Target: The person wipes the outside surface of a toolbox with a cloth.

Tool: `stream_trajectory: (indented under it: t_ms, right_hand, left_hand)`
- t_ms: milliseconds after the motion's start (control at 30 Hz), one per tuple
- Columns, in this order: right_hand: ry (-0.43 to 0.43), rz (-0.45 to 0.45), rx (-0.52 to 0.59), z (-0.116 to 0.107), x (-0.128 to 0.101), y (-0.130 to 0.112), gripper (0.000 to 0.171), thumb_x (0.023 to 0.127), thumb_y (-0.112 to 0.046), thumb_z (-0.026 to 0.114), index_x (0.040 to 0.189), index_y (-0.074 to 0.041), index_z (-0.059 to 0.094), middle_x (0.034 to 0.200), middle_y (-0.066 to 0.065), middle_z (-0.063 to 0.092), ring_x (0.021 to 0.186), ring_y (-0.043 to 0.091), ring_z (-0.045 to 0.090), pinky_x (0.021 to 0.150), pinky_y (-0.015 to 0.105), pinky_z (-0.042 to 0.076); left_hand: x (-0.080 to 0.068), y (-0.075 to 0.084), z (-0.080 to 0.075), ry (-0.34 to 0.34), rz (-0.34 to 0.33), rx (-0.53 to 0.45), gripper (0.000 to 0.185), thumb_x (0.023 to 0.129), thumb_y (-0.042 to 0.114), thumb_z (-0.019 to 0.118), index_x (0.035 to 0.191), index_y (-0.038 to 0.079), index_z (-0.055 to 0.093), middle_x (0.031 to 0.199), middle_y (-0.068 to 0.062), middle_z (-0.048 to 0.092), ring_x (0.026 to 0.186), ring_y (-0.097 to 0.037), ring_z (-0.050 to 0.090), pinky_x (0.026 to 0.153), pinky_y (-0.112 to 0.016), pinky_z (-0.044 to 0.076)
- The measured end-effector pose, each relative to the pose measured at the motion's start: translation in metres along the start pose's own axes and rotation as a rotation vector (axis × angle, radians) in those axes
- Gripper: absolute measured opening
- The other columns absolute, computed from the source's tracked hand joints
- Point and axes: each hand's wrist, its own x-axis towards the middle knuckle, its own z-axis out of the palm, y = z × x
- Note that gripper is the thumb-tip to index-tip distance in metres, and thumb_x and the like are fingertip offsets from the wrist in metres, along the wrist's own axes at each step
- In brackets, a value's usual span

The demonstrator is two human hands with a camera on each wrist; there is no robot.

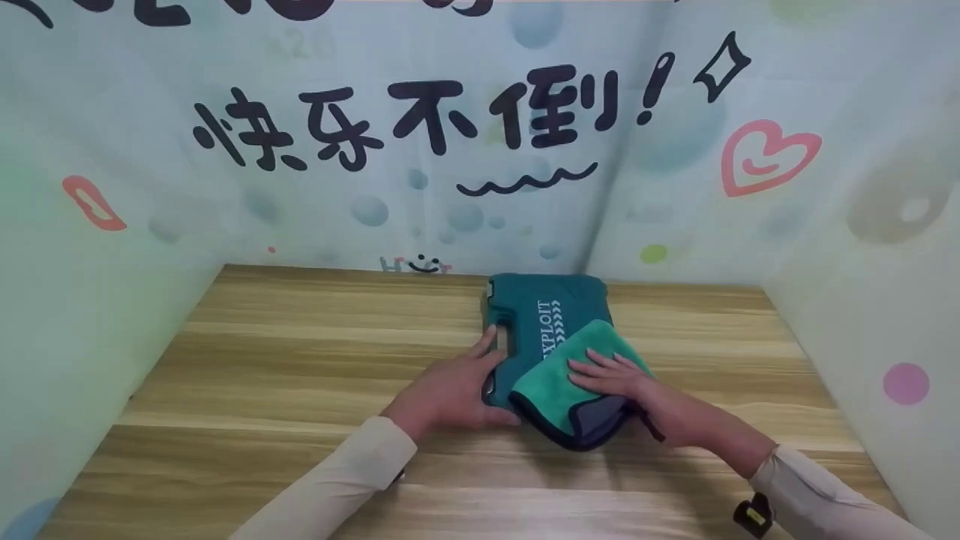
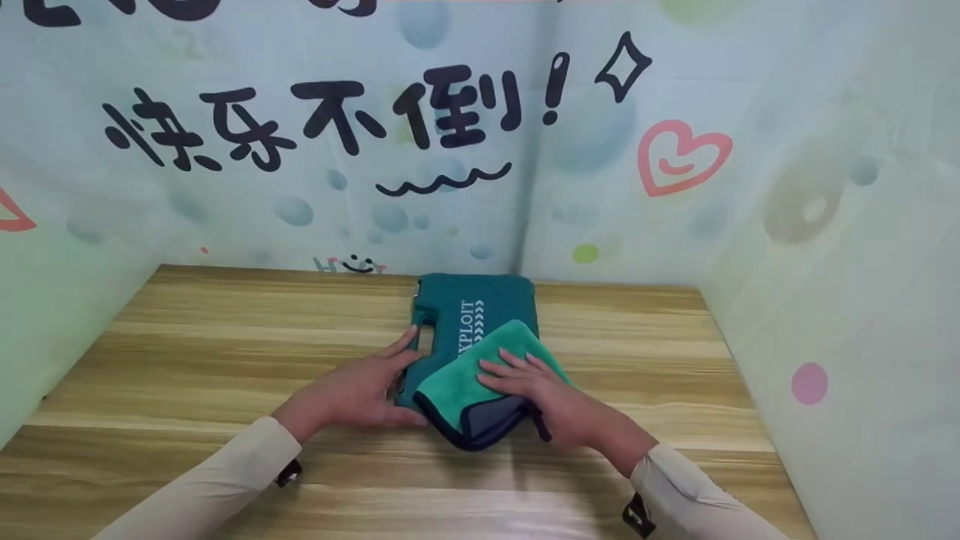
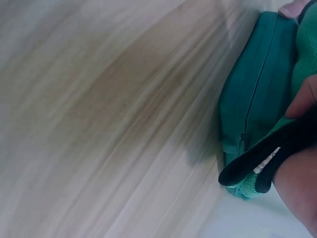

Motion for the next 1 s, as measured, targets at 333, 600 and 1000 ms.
stream_trajectory:
  t_ms: [333,600,1000]
  right_hand:
    - [0.065,-0.023,-0.028,-0.010,0.005,0.018,0.072,0.080,0.027,0.044,0.147,0.002,0.050,0.153,0.024,0.042,0.142,0.057,0.022,0.104,0.077,0.014]
    - [0.093,0.028,-0.071,-0.020,0.020,0.037,0.072,0.077,0.026,0.045,0.146,0.004,0.051,0.152,0.028,0.041,0.142,0.057,0.023,0.105,0.075,0.019]
    - [0.162,0.155,-0.143,-0.042,0.047,0.073,0.061,0.082,0.024,0.046,0.142,0.012,0.049,0.150,0.030,0.042,0.142,0.057,0.021,0.110,0.067,0.021]
  left_hand:
    - [-0.001,0.002,0.000,-0.035,-0.047,-0.010,0.109,0.078,0.070,0.075,0.161,0.014,0.032,0.169,-0.003,0.004,0.146,-0.030,0.033,0.109,-0.046,0.038]
    - [-0.002,0.002,-0.001,-0.024,-0.047,-0.012,0.110,0.076,0.073,0.074,0.161,0.016,0.032,0.169,-0.001,0.004,0.147,-0.030,0.030,0.110,-0.048,0.036]
    - [-0.002,0.003,-0.003,-0.035,-0.041,0.003,0.110,0.077,0.073,0.074,0.161,0.014,0.033,0.169,-0.004,0.004,0.148,-0.028,0.028,0.110,-0.046,0.037]
